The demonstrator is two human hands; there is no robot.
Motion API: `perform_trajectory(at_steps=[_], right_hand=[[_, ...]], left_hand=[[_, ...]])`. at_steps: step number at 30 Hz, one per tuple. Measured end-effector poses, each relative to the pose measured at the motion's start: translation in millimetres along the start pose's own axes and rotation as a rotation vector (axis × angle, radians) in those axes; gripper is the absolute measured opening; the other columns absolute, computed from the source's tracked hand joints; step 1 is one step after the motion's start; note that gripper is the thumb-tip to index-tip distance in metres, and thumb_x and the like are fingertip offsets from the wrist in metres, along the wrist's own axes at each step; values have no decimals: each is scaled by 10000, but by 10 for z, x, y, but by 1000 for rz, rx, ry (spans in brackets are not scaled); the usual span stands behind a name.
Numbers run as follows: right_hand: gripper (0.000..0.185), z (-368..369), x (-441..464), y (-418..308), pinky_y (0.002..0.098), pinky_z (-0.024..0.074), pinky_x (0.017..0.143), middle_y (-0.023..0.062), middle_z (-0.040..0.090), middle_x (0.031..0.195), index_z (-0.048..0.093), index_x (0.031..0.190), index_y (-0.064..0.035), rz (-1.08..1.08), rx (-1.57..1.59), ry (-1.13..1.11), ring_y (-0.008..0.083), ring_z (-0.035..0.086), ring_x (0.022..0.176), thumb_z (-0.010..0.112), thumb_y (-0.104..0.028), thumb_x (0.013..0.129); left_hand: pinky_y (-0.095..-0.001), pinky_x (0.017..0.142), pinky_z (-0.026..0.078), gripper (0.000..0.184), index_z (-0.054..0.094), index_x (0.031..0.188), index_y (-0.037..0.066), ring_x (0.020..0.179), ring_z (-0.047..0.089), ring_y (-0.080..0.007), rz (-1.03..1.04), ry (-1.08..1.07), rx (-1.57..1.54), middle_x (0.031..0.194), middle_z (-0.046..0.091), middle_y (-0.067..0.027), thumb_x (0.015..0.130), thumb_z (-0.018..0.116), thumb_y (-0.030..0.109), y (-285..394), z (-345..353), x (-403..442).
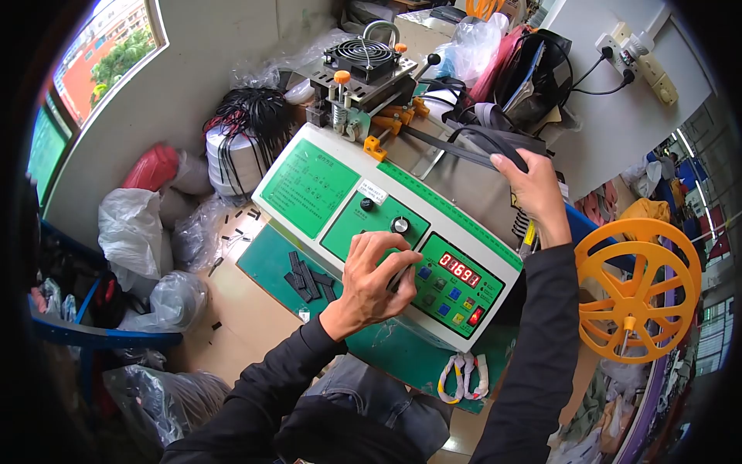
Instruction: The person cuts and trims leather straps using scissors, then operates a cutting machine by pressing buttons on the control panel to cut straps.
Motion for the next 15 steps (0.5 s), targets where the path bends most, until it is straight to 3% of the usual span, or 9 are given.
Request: perform_trajectory(at_steps=[5,13,15], right_hand=[[273,249,131,-88,218,305,502,-24,471,630,579,781,-32,-150,48,-89,71,359,548,606,-295,851],[244,371,134,6,223,338,526,-34,465,605,619,822,-32,30,247,-101,75,395,545,610,-274,851],[245,408,165,99,214,305,498,-41,453,601,604,810,-49,27,259,-83,61,366,526,607,-290,855]], left_hand=[[-355,764,385,263,596,887,78,830,504,-242,11,-27,12,959,529,-73,626,606,51,5,11,46],[-392,822,358,350,639,912,100,906,488,-269,67,-193,39,1037,526,-87,572,567,61,7,63,-10],[-398,833,355,365,642,929,112,914,488,-270,80,-241,34,1047,524,-87,574,570,65,35,77,-15]])
Point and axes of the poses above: each hand's wrist, its own x-axis towards the middle knuckle, its own z-axis out of the palm, y = z × x, the point moved 4 cm from there along x, towards the middle knuckle
